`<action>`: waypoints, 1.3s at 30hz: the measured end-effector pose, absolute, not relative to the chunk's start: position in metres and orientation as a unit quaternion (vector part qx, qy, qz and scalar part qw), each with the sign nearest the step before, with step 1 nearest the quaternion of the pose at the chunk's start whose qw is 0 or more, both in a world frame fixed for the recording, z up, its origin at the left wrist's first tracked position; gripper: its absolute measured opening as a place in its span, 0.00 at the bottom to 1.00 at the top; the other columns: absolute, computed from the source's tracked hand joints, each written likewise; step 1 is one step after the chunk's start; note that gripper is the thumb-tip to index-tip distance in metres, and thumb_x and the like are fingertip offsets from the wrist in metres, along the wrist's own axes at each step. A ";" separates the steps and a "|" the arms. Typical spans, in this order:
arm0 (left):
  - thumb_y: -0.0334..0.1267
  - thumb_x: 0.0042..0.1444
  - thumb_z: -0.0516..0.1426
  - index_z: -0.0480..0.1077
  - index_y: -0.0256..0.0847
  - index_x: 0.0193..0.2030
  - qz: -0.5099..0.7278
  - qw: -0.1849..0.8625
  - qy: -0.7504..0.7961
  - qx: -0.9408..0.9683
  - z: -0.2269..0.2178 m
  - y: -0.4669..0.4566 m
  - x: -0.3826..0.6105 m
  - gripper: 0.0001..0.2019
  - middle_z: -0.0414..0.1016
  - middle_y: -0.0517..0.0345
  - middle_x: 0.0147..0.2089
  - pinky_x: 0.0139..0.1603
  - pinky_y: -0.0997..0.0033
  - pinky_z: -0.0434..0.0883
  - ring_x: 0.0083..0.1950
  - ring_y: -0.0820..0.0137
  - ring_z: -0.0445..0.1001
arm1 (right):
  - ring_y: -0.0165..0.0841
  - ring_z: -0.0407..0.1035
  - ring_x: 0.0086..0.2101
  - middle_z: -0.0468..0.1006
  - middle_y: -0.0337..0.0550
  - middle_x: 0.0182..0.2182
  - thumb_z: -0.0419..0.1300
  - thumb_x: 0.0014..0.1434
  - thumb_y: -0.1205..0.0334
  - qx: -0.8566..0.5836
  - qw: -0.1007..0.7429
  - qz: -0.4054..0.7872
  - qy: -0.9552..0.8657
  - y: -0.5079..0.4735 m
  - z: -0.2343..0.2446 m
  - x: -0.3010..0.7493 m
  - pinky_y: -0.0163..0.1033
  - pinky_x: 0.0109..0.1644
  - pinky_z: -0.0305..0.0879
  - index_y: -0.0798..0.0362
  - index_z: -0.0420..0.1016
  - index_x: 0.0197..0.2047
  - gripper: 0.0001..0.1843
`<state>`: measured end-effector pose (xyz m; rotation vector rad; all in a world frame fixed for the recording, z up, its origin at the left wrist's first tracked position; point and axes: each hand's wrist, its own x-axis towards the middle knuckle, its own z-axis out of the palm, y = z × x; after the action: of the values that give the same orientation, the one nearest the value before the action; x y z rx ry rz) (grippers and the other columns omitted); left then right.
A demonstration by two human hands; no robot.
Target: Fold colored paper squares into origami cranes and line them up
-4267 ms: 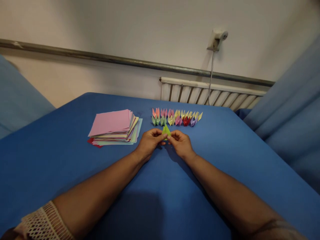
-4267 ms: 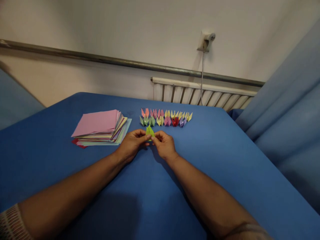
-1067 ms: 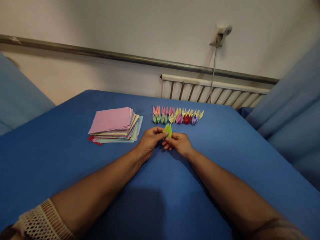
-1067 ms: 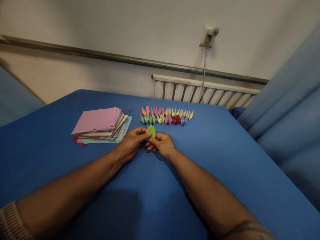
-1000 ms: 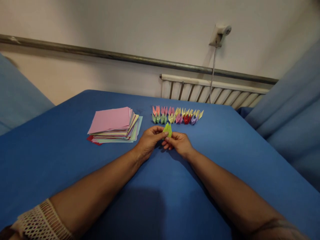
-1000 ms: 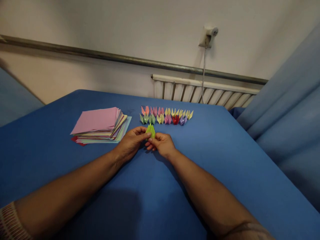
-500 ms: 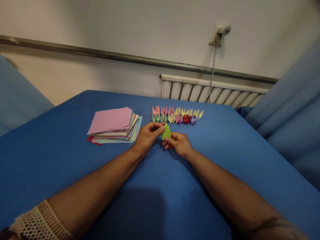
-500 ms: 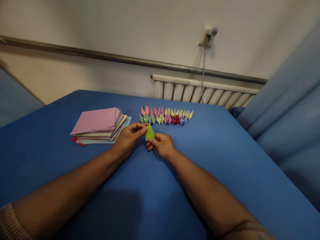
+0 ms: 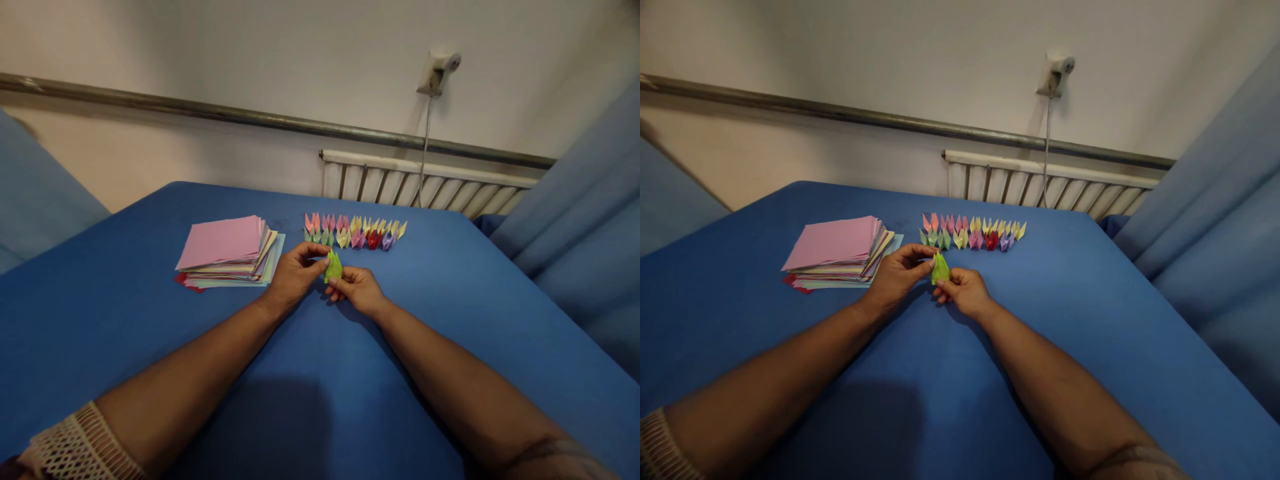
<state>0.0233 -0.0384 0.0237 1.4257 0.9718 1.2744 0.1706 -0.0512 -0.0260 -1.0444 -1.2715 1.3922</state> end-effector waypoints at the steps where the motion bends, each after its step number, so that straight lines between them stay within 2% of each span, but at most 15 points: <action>1: 0.39 0.43 0.66 0.75 0.39 0.36 0.519 0.481 0.396 0.585 0.024 -0.039 0.023 0.12 0.77 0.53 0.43 0.46 0.67 0.71 0.43 0.67 0.75 | 0.27 0.69 0.19 0.78 0.41 0.21 0.68 0.47 0.50 -0.427 0.474 0.568 -0.521 -0.051 -0.026 0.171 0.32 0.23 0.63 0.55 0.73 0.26 0.16; 6: 0.37 0.43 0.66 0.73 0.38 0.31 0.521 0.491 0.379 0.586 0.022 -0.039 0.024 0.09 0.77 0.52 0.45 0.48 0.67 0.70 0.47 0.66 0.74 | 0.27 0.69 0.19 0.78 0.40 0.21 0.67 0.48 0.50 -0.425 0.473 0.566 -0.524 -0.051 -0.027 0.171 0.32 0.23 0.64 0.55 0.73 0.26 0.16; 12: 0.35 0.44 0.64 0.72 0.39 0.32 0.529 0.470 0.379 0.597 0.020 -0.037 0.023 0.08 0.76 0.52 0.48 0.49 0.66 0.69 0.48 0.66 0.74 | 0.27 0.69 0.19 0.78 0.41 0.21 0.67 0.49 0.52 -0.427 0.468 0.570 -0.524 -0.050 -0.027 0.172 0.32 0.24 0.64 0.55 0.74 0.27 0.14; 19: 0.36 0.45 0.64 0.73 0.38 0.28 0.502 0.479 0.385 0.608 0.019 -0.036 0.022 0.06 0.76 0.52 0.45 0.53 0.65 0.67 0.48 0.66 0.74 | 0.28 0.69 0.19 0.78 0.41 0.22 0.68 0.47 0.53 -0.422 0.461 0.582 -0.520 -0.050 -0.026 0.173 0.32 0.23 0.63 0.55 0.74 0.27 0.14; 22: 0.38 0.45 0.64 0.72 0.39 0.26 0.517 0.483 0.397 0.585 0.017 -0.035 0.022 0.07 0.77 0.55 0.41 0.51 0.67 0.68 0.44 0.68 0.74 | 0.28 0.70 0.19 0.79 0.43 0.22 0.68 0.48 0.52 -0.426 0.463 0.581 -0.516 -0.049 -0.025 0.173 0.32 0.23 0.63 0.56 0.74 0.27 0.15; 28: 0.43 0.44 0.66 0.71 0.38 0.31 0.512 0.545 0.399 0.530 0.012 -0.035 0.026 0.13 0.72 0.63 0.28 0.35 0.74 0.68 0.29 0.76 0.69 | 0.27 0.69 0.19 0.78 0.41 0.21 0.68 0.46 0.50 -0.421 0.476 0.579 -0.511 -0.050 -0.025 0.173 0.32 0.22 0.63 0.55 0.73 0.27 0.16; 33: 0.45 0.48 0.64 0.74 0.37 0.36 0.473 0.545 0.387 0.574 0.013 -0.036 0.026 0.14 0.76 0.59 0.33 0.38 0.73 0.68 0.34 0.74 0.71 | 0.27 0.68 0.19 0.77 0.40 0.21 0.69 0.45 0.49 -0.417 0.511 0.563 -0.498 -0.049 -0.027 0.173 0.33 0.24 0.65 0.55 0.73 0.27 0.17; 36: 0.48 0.51 0.61 0.76 0.36 0.35 0.436 0.529 0.383 0.620 0.013 -0.036 0.024 0.15 0.77 0.56 0.34 0.40 0.72 0.68 0.36 0.71 0.72 | 0.27 0.68 0.19 0.77 0.40 0.21 0.68 0.46 0.50 -0.420 0.517 0.557 -0.496 -0.048 -0.028 0.174 0.34 0.24 0.65 0.54 0.73 0.27 0.16; 39: 0.46 0.49 0.62 0.76 0.35 0.32 0.411 0.538 0.372 0.635 0.013 -0.037 0.024 0.14 0.75 0.57 0.30 0.36 0.74 0.67 0.33 0.72 0.70 | 0.27 0.67 0.18 0.76 0.39 0.20 0.68 0.45 0.49 -0.418 0.524 0.553 -0.494 -0.047 -0.030 0.173 0.33 0.23 0.64 0.54 0.72 0.26 0.17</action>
<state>0.0239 -0.0368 0.0132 1.5105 0.8851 0.9771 0.1733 -0.0470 -0.0299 -1.0013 -1.1832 1.3223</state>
